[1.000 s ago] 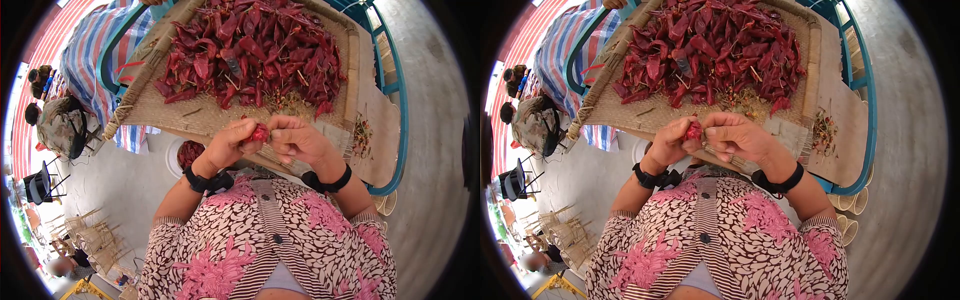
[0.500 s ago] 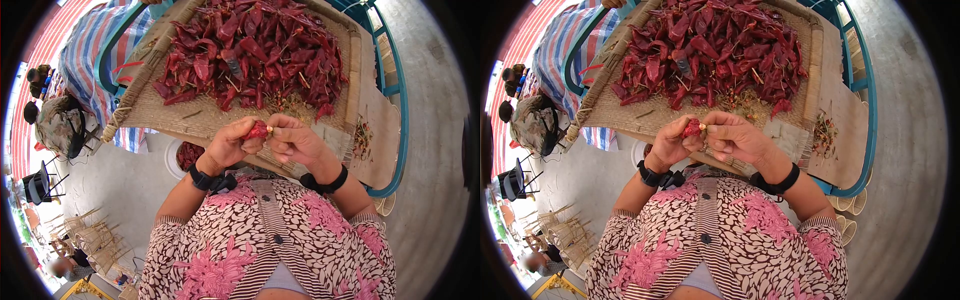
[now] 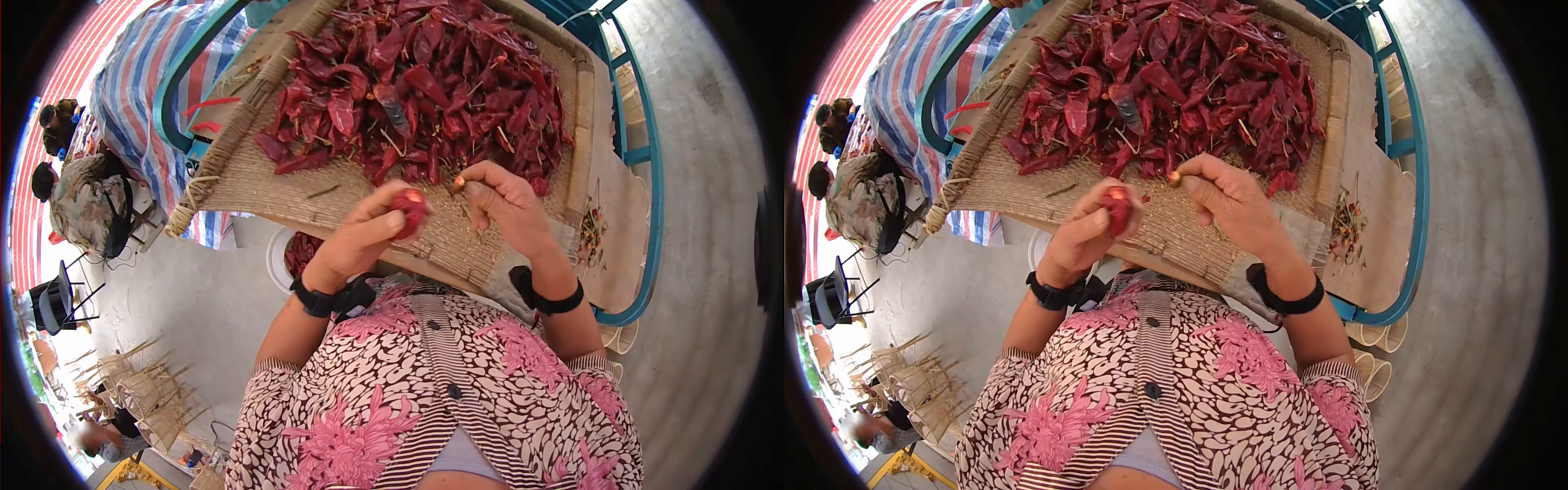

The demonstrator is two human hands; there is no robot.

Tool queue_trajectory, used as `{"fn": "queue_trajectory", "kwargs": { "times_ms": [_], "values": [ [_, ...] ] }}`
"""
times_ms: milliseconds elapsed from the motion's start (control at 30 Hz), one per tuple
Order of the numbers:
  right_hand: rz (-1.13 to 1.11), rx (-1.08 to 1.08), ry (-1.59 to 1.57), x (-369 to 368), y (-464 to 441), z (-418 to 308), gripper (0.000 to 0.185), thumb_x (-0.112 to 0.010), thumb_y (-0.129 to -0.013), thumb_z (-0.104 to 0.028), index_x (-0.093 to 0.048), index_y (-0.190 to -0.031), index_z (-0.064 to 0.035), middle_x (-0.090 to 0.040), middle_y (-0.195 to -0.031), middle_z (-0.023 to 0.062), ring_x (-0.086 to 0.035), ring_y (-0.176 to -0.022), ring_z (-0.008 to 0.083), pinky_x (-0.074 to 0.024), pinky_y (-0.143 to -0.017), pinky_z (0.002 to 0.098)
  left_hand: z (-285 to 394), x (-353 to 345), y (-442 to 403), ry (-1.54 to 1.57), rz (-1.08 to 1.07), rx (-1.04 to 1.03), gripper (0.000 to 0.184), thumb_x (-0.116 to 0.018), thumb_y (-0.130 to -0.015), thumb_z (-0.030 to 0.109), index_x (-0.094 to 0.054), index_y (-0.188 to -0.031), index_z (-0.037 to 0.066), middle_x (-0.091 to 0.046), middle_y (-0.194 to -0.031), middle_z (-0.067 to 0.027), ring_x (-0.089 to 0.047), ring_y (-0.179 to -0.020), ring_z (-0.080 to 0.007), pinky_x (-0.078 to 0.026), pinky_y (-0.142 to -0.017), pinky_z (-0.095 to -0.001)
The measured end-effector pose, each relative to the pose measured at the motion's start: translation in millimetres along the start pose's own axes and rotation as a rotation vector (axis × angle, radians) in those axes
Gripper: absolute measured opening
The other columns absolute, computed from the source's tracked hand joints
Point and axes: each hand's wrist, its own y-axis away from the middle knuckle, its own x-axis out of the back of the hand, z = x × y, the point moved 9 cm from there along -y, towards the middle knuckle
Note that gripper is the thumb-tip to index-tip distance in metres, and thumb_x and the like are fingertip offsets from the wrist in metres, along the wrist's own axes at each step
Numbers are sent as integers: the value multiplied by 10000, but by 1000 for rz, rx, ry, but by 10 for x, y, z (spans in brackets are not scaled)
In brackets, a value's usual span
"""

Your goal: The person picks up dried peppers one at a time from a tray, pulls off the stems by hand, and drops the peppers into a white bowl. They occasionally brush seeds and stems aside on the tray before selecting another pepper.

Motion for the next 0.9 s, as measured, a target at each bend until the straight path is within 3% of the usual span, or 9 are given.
{"fn": "queue_trajectory", "kwargs": {
  "times_ms": [133,200,367,400,500,600,700,800,900],
  "values": [
    [142,-11,855,297,-26,83,189,-628,-892,-191,-629,-1064,-114,-591,-796,65,-620,-728,238,-500,-675,365,342,224,96,-35,117,-190,348,-624,-914,225,-467,-1197,99,-578,-1089,-143,-587,-953,-232,-437,-852,-319],
    [229,-6,1173,345,-39,101,215,-650,-853,-193,-633,-1059,-134,-607,-846,81,-638,-807,276,-500,-715,404,351,365,124,31,278,-172,300,-594,-932,175,-460,-1190,106,-578,-1100,-152,-594,-930,-228,-460,-839,-331],
    [238,16,1087,119,-220,65,197,-624,-871,-238,-641,-1036,-133,-642,-925,91,-647,-881,295,-501,-741,431,193,648,196,130,448,-129,334,-626,-909,68,-409,-1162,94,-613,-1013,-114,-607,-881,-206,-487,-802,-332],
    [199,4,1104,40,-281,113,199,-618,-876,-256,-645,-1029,-131,-648,-943,96,-649,-881,301,-500,-744,436,210,621,196,84,469,-152,343,-652,-890,52,-447,-1164,74,-594,-948,-68,-595,-837,-177,-482,-778,-311],
    [253,-102,1277,-51,-480,276,227,-608,-879,-305,-654,-977,-105,-660,-939,110,-657,-871,314,-506,-745,438,102,658,203,-7,498,-72,299,-656,-883,52,-518,-1148,59,-589,-945,-72,-584,-822,-185,-477,-765,-316],
    [301,-36,1199,-45,-581,372,260,-614,-879,-315,-646,-929,-62,-672,-904,122,-660,-873,336,-507,-758,457,98,573,216,-2,459,-20,301,-665,-883,69,-539,-1154,41,-615,-965,-72,-607,-845,-172,-485,-789,-312],
    [257,-191,846,96,-528,456,237,-653,-888,-289,-639,-870,-53,-629,-726,51,-638,-654,164,-509,-616,349,162,516,235,-41,436,-36,304,-655,-888,61,-535,-1167,40,-633,-1012,-90,-624,-891,-174,-493,-838,-317],
    [32,-383,-41,10,-402,594,208,-630,-919,-280,-631,-842,-87,-641,-723,16,-632,-638,132,-492,-544,297,234,421,225,-133,435,-25,321,-633,-892,30,-531,-1196,36,-632,-1101,-99,-629,-942,-173,-491,-895,-321],
    [-14,-395,-403,-165,-284,468,183,-615,-942,-269,-625,-836,-120,-599,-702,-33,-559,-563,42,-433,-470,222,251,306,165,-346,380,-55,379,-619,-878,-11,-526,-1242,37,-605,-1203,-89,-618,-1005,-169,-478,-934,-314]
  ]
}}
